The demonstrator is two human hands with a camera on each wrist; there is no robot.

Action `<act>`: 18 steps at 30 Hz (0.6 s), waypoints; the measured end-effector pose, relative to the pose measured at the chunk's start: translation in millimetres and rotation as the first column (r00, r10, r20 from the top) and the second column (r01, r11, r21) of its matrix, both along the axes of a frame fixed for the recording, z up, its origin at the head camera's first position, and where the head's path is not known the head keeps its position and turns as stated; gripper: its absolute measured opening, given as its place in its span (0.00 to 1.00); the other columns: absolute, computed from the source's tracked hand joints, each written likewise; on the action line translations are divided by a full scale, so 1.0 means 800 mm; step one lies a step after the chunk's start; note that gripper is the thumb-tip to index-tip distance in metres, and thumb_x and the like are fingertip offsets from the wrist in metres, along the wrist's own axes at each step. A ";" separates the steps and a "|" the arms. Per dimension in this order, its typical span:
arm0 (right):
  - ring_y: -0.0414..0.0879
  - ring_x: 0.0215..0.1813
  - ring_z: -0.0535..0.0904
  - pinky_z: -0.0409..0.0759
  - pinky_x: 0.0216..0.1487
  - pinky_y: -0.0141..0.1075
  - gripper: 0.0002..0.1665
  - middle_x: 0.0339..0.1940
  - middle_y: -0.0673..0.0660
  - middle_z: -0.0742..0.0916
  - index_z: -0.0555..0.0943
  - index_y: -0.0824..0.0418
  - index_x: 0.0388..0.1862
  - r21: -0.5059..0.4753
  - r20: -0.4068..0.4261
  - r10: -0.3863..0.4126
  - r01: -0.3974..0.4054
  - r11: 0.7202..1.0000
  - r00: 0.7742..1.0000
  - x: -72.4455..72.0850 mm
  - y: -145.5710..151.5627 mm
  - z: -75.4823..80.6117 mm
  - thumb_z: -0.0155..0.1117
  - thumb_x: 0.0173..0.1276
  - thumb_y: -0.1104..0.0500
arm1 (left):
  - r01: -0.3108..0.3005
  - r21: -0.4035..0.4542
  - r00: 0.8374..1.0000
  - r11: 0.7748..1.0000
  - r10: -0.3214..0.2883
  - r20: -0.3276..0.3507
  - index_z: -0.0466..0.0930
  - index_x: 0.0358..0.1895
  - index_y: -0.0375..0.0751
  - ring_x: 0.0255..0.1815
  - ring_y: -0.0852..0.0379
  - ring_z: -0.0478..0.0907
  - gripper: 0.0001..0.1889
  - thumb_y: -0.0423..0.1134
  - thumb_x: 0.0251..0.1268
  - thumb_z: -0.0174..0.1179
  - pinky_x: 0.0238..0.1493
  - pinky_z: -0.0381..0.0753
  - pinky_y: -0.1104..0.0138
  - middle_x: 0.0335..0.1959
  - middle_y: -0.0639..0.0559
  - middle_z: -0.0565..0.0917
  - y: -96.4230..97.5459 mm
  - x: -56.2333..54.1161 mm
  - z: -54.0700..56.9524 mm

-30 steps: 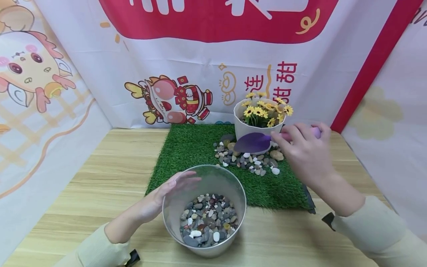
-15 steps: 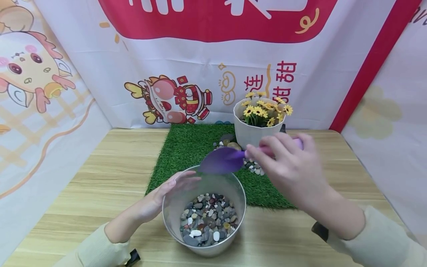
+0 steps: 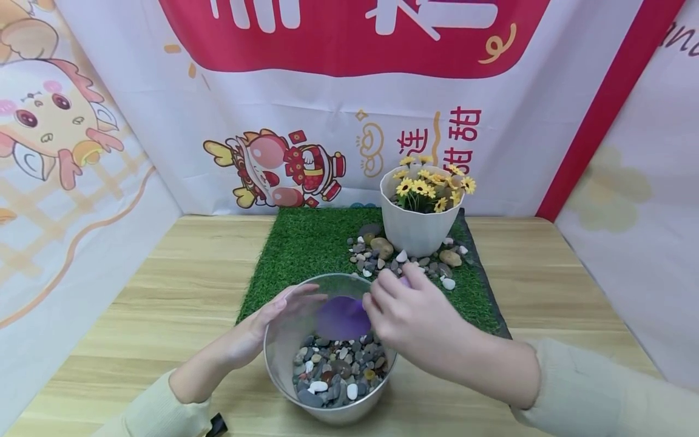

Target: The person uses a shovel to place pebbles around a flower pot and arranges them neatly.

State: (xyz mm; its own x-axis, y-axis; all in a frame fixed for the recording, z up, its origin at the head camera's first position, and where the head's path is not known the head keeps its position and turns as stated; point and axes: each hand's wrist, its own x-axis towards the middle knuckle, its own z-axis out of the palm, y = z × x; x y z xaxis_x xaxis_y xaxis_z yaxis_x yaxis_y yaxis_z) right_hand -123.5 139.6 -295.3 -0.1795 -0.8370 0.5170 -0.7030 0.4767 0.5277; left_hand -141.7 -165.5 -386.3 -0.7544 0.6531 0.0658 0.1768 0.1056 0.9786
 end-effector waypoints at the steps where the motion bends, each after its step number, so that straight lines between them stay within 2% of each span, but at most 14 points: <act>1: 0.52 0.38 0.75 0.74 0.37 0.43 0.27 0.36 0.58 0.85 0.88 0.64 0.41 0.020 -0.007 -0.010 0.010 1.000 1.000 0.000 -0.004 -0.001 0.37 0.77 0.71 | -0.001 0.000 1.000 1.000 0.001 0.001 0.49 0.81 0.37 0.78 0.40 0.59 0.32 0.51 0.85 0.25 0.78 0.48 0.41 0.78 0.37 0.63 0.000 0.000 0.000; 4: 0.52 0.36 0.72 0.72 0.36 0.42 0.32 0.33 0.59 0.85 0.88 0.67 0.37 0.070 -0.046 -0.057 0.060 0.996 0.997 0.000 -0.015 -0.001 0.31 0.77 0.75 | 0.000 0.000 1.000 1.000 0.000 0.012 0.49 0.81 0.37 0.78 0.40 0.60 0.32 0.52 0.85 0.26 0.78 0.48 0.41 0.78 0.37 0.63 0.001 0.001 0.000; 6: 0.53 0.35 0.71 0.72 0.36 0.43 0.28 0.31 0.60 0.85 0.88 0.69 0.33 0.111 -0.082 -0.092 0.100 0.989 0.992 0.002 -0.020 -0.002 0.36 0.72 0.76 | -0.002 -0.006 1.000 1.000 0.002 0.017 0.49 0.82 0.38 0.78 0.40 0.61 0.32 0.52 0.85 0.26 0.78 0.49 0.42 0.78 0.38 0.64 0.003 0.001 0.000; 9: 0.54 0.35 0.72 0.74 0.38 0.45 0.13 0.28 0.61 0.83 0.86 0.70 0.29 0.180 -0.124 -0.153 0.174 0.968 0.980 0.009 -0.032 -0.003 0.54 0.64 0.71 | -0.012 -0.013 1.000 1.000 0.012 0.011 0.50 0.81 0.38 0.77 0.40 0.62 0.32 0.53 0.85 0.26 0.78 0.50 0.42 0.77 0.38 0.65 0.003 0.001 0.000; 11: 0.54 0.35 0.73 0.74 0.37 0.45 0.06 0.26 0.61 0.83 0.86 0.68 0.26 0.234 -0.154 -0.203 0.236 0.943 0.967 0.014 -0.042 -0.003 0.65 0.58 0.66 | -0.023 -0.017 1.000 1.000 0.023 -0.002 0.50 0.81 0.38 0.77 0.40 0.62 0.32 0.53 0.85 0.26 0.77 0.50 0.42 0.77 0.38 0.66 0.002 0.000 0.000; 12: 0.53 0.34 0.73 0.73 0.36 0.44 0.06 0.26 0.60 0.83 0.86 0.67 0.25 0.264 -0.163 -0.225 0.262 0.928 0.961 0.017 -0.047 -0.004 0.69 0.56 0.63 | -0.027 -0.017 1.000 1.000 0.027 -0.008 0.50 0.81 0.37 0.77 0.40 0.62 0.32 0.53 0.85 0.26 0.77 0.50 0.41 0.77 0.38 0.66 0.002 0.000 0.000; 16: 0.51 0.31 0.71 0.69 0.32 0.42 0.08 0.22 0.58 0.81 0.85 0.62 0.24 0.381 -0.175 -0.282 0.329 0.864 0.943 0.025 -0.063 -0.006 0.69 0.57 0.58 | -0.025 -0.011 1.000 1.000 0.025 -0.012 0.50 0.81 0.37 0.77 0.39 0.62 0.32 0.52 0.85 0.25 0.77 0.50 0.41 0.77 0.37 0.65 0.001 -0.001 -0.001; 18: 0.50 0.29 0.69 0.70 0.30 0.41 0.09 0.21 0.56 0.80 0.84 0.60 0.24 0.436 -0.129 -0.320 0.344 0.832 0.939 0.026 -0.066 -0.004 0.70 0.59 0.56 | -0.018 -0.008 1.000 1.000 0.018 -0.010 0.50 0.81 0.37 0.77 0.39 0.62 0.32 0.52 0.85 0.25 0.77 0.50 0.41 0.77 0.37 0.65 0.001 -0.001 -0.002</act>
